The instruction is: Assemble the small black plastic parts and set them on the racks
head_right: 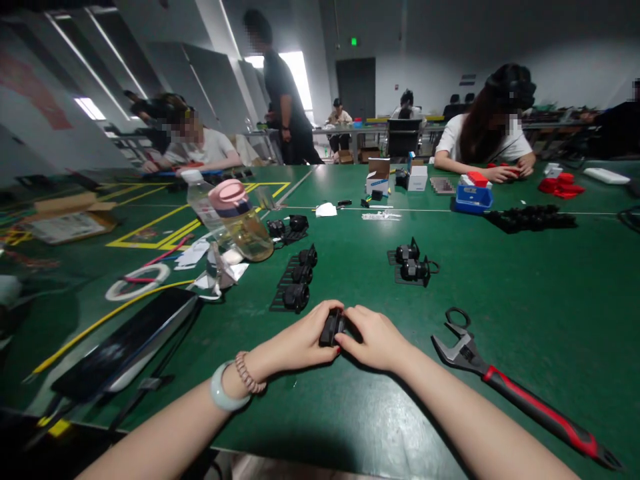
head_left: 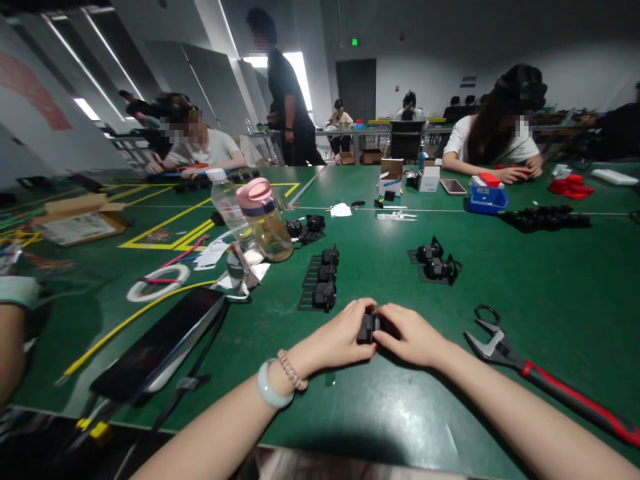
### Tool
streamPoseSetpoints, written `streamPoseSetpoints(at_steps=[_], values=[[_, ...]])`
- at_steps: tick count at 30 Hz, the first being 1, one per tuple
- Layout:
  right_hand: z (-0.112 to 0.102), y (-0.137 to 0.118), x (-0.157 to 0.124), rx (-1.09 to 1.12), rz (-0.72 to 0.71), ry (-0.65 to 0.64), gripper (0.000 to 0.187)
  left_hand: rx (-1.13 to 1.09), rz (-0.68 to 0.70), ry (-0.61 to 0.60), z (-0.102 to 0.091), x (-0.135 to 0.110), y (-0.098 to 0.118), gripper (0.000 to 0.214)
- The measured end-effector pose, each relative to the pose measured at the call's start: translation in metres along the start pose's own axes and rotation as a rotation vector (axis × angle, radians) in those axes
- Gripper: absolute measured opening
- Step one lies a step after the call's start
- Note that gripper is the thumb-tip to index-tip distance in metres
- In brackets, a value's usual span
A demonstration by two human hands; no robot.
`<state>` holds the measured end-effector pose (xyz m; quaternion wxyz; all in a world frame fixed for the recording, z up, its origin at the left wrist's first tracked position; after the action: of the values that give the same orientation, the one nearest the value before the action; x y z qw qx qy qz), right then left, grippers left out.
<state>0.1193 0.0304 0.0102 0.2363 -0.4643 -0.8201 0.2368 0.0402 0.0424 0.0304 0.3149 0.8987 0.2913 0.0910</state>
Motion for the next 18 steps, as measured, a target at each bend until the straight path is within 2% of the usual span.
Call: streamPoseSetpoints(at_steps=[12, 18], values=[[-0.0009, -0.0045, -0.0013, 0.056, 0.024, -0.010, 0.027, 0.109, 0.057, 0.005, -0.0051, -0.0005, 0.0064, 0.052], [0.0006, -0.0022, -0.0014, 0.095, 0.054, -0.019, 0.025, 0.090, 0.047, -0.009, -0.0049, -0.0009, 0.0043, 0.052]])
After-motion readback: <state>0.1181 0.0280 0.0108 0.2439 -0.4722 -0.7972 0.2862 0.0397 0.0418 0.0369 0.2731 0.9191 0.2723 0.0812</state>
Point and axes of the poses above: each hand's wrist, its own x-axis towards the middle knuckle, its own z-axis out of the palm, y = z × x, the point moved 8 cm from there along x, towards the middle knuckle, and after that the axes turned 5 degrees about -y, right-handed, at the moved point
